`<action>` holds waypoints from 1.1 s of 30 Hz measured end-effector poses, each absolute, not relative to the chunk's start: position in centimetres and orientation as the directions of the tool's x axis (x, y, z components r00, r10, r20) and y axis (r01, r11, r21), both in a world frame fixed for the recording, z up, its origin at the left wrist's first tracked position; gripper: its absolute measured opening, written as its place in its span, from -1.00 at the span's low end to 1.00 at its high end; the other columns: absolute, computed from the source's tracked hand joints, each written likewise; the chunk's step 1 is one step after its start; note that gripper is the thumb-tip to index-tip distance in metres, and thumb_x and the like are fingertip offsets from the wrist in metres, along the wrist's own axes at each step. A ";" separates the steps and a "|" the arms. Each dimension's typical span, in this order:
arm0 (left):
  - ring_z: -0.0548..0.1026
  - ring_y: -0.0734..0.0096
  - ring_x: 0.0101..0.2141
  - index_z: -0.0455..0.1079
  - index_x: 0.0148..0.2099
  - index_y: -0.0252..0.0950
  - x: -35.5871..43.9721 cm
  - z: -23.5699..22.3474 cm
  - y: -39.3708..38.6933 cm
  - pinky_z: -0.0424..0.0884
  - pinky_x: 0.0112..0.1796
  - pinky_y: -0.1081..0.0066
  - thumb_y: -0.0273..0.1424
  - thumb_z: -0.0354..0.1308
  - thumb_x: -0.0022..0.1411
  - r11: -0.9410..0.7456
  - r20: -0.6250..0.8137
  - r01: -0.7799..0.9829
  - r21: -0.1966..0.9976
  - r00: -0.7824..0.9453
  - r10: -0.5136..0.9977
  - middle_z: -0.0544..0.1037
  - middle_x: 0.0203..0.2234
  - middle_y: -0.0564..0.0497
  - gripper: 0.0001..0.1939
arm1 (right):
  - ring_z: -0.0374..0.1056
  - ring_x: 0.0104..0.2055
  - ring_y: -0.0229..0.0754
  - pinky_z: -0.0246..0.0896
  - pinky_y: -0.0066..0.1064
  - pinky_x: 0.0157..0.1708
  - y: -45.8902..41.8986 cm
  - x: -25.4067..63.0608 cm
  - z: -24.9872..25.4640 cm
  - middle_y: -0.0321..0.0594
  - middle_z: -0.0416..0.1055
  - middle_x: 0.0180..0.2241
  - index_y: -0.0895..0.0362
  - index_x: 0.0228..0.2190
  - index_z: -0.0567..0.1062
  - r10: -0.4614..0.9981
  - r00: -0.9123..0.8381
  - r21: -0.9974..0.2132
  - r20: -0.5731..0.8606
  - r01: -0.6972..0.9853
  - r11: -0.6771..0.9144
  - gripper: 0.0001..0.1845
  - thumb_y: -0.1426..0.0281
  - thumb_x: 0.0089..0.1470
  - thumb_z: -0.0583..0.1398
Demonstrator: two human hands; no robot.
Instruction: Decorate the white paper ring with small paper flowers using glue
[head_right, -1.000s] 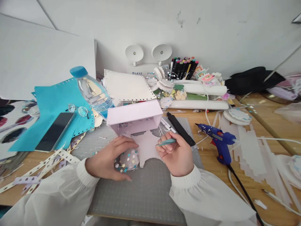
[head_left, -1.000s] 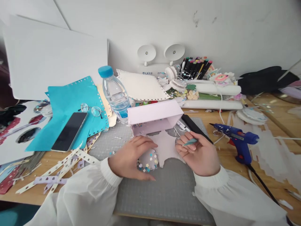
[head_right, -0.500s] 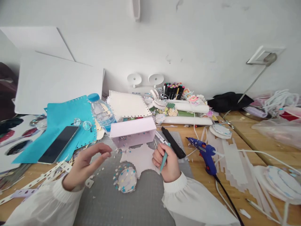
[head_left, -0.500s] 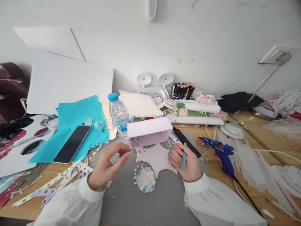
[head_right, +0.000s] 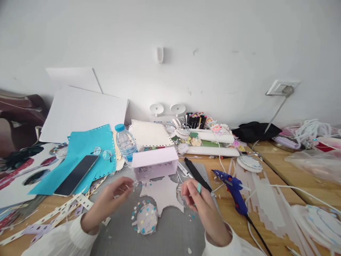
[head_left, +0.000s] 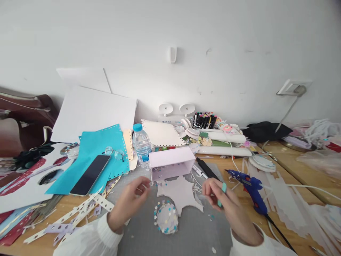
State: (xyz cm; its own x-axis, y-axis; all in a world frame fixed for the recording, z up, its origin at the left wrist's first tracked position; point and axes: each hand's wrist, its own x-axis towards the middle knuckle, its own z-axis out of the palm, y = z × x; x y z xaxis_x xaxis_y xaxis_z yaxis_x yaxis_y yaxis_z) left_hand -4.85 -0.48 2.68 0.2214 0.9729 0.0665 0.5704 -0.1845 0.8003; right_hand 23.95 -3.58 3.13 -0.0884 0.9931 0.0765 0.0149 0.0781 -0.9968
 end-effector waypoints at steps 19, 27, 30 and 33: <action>0.52 0.33 -0.59 0.15 -0.01 -0.31 -2.1 7.1 4.9 0.31 -0.58 0.47 -0.24 0.18 0.11 -0.195 0.076 0.584 0.788 0.221 0.972 0.49 -0.56 0.10 -0.53 | 0.38 -0.04 -0.08 0.36 -0.23 -0.11 -4.3 22.8 -1.2 -0.09 0.34 -0.01 0.05 -0.07 0.40 0.892 -0.393 -0.431 0.223 0.781 0.452 -0.70 0.41 0.12 0.11; 0.49 0.38 -0.65 0.15 -0.06 -0.32 -1.8 9.5 3.6 0.42 -0.61 0.47 -0.17 0.26 0.07 0.056 -0.136 0.407 0.912 0.170 0.976 0.48 -0.67 0.13 -0.49 | 0.39 -0.05 -0.09 0.38 -0.25 -0.11 -4.2 23.4 -1.9 -0.08 0.35 -0.01 0.05 -0.06 0.40 0.875 -0.417 -0.411 0.245 0.773 0.483 -0.69 0.45 0.15 0.09; 0.45 0.46 -0.67 0.20 -0.13 -0.33 -2.1 10.4 3.0 0.40 -0.63 0.54 -0.20 0.31 0.04 0.193 -0.252 0.310 0.931 0.163 0.954 0.47 -0.70 0.14 -0.53 | 0.39 -0.02 -0.08 0.40 -0.25 -0.10 -4.1 23.6 -2.1 -0.06 0.35 0.00 0.06 -0.07 0.42 0.871 -0.411 -0.405 0.270 0.772 0.490 -0.70 0.46 0.15 0.10; 0.41 0.60 -0.68 0.26 -0.31 -0.33 -2.9 10.7 2.7 0.34 -0.65 0.65 -0.25 0.32 0.05 0.336 -0.362 0.151 0.930 0.199 0.911 0.47 -0.67 0.11 -0.66 | 0.35 0.07 -0.04 0.38 -0.21 -0.04 -4.1 23.6 -2.3 -0.03 0.30 0.09 0.07 -0.04 0.42 0.877 -0.385 -0.392 0.289 0.788 0.475 -0.67 0.45 0.13 0.14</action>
